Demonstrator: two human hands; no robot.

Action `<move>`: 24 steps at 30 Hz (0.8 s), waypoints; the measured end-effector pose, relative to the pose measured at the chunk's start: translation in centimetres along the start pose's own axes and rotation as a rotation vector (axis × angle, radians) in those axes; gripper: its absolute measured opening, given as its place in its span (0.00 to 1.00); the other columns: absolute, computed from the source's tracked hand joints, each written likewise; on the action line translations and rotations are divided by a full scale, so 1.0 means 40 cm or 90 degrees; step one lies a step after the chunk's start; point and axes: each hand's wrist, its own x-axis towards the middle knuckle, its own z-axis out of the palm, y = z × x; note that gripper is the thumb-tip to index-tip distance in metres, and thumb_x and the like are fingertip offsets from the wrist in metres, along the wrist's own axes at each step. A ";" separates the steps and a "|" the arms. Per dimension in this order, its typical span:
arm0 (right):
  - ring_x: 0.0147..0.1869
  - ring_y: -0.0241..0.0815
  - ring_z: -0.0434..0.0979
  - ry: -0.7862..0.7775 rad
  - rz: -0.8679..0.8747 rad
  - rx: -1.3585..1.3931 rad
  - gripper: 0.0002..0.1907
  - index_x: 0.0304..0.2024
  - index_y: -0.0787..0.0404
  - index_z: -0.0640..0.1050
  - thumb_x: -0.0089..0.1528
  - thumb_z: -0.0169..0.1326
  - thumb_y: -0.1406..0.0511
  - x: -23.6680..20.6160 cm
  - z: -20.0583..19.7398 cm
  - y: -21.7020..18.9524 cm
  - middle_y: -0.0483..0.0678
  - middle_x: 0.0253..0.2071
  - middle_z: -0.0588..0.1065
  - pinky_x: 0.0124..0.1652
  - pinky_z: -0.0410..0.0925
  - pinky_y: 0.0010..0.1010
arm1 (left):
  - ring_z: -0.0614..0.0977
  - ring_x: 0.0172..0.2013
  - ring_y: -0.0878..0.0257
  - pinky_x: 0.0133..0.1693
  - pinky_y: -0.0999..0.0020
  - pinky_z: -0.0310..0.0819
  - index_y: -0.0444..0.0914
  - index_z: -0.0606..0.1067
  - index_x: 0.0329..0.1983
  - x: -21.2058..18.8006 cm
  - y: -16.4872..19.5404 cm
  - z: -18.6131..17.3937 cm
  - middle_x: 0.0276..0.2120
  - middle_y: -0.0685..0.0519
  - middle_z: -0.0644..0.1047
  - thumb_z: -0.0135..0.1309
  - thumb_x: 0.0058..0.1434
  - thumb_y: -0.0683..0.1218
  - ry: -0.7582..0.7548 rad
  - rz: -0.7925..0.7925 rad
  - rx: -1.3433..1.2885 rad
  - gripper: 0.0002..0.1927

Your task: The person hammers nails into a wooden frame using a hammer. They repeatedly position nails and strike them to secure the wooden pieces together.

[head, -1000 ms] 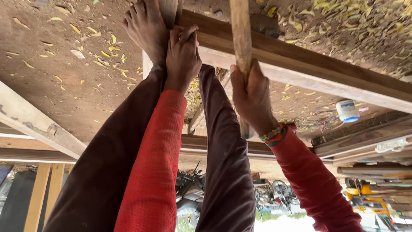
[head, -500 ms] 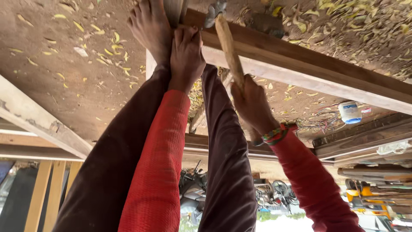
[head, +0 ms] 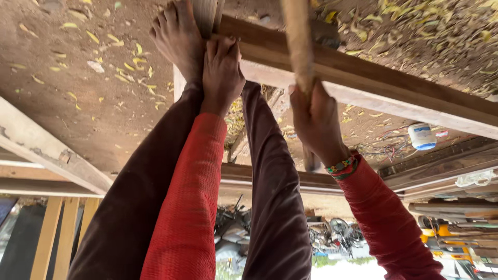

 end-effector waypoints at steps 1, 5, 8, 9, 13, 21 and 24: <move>0.16 0.38 0.67 0.017 -0.006 0.022 0.10 0.41 0.69 0.69 0.72 0.46 0.66 -0.003 0.006 0.006 0.50 0.17 0.67 0.15 0.60 0.31 | 0.70 0.54 0.47 0.58 0.56 0.67 0.28 0.75 0.57 0.002 0.001 0.003 0.51 0.48 0.73 0.50 0.62 0.34 0.027 0.021 0.033 0.19; 0.17 0.35 0.69 -0.057 -0.006 0.016 0.11 0.41 0.68 0.71 0.73 0.47 0.65 -0.029 0.066 0.009 0.48 0.20 0.71 0.16 0.64 0.27 | 0.71 0.52 0.49 0.56 0.58 0.68 0.29 0.75 0.56 -0.009 -0.001 0.004 0.51 0.49 0.74 0.50 0.64 0.34 -0.042 -0.022 -0.005 0.17; 0.16 0.33 0.71 -0.110 0.107 0.029 0.12 0.38 0.68 0.70 0.71 0.48 0.63 -0.016 0.026 0.004 0.46 0.19 0.70 0.15 0.67 0.27 | 0.71 0.52 0.49 0.56 0.58 0.68 0.30 0.75 0.58 0.008 0.002 0.007 0.51 0.49 0.74 0.51 0.63 0.35 -0.022 -0.006 -0.013 0.19; 0.15 0.32 0.72 -0.114 0.165 0.050 0.13 0.38 0.68 0.69 0.70 0.48 0.63 -0.018 0.008 -0.005 0.45 0.18 0.70 0.14 0.68 0.27 | 0.71 0.52 0.49 0.56 0.57 0.68 0.30 0.75 0.58 0.003 -0.001 0.002 0.51 0.49 0.74 0.51 0.64 0.35 -0.029 -0.015 -0.028 0.18; 0.15 0.33 0.69 -0.029 0.133 0.134 0.12 0.40 0.66 0.68 0.72 0.49 0.62 -0.003 -0.018 -0.062 0.46 0.19 0.68 0.15 0.66 0.29 | 0.71 0.53 0.46 0.55 0.55 0.68 0.28 0.74 0.59 -0.007 0.011 -0.011 0.52 0.46 0.73 0.52 0.65 0.37 0.011 0.013 0.022 0.19; 0.22 0.34 0.71 0.124 -0.009 -0.060 0.13 0.43 0.65 0.69 0.66 0.60 0.66 0.020 0.005 0.061 0.48 0.23 0.72 0.21 0.65 0.24 | 0.79 0.44 0.48 0.45 0.55 0.77 0.39 0.76 0.42 -0.164 0.114 0.038 0.41 0.46 0.76 0.48 0.63 0.33 0.199 -0.233 -0.240 0.10; 0.26 0.35 0.74 0.197 -0.180 -0.104 0.15 0.45 0.66 0.69 0.65 0.63 0.67 0.079 0.047 0.170 0.52 0.34 0.77 0.23 0.69 0.28 | 0.80 0.39 0.49 0.41 0.55 0.77 0.39 0.74 0.35 -0.143 0.106 0.057 0.36 0.47 0.76 0.49 0.61 0.34 0.194 -0.211 -0.251 0.07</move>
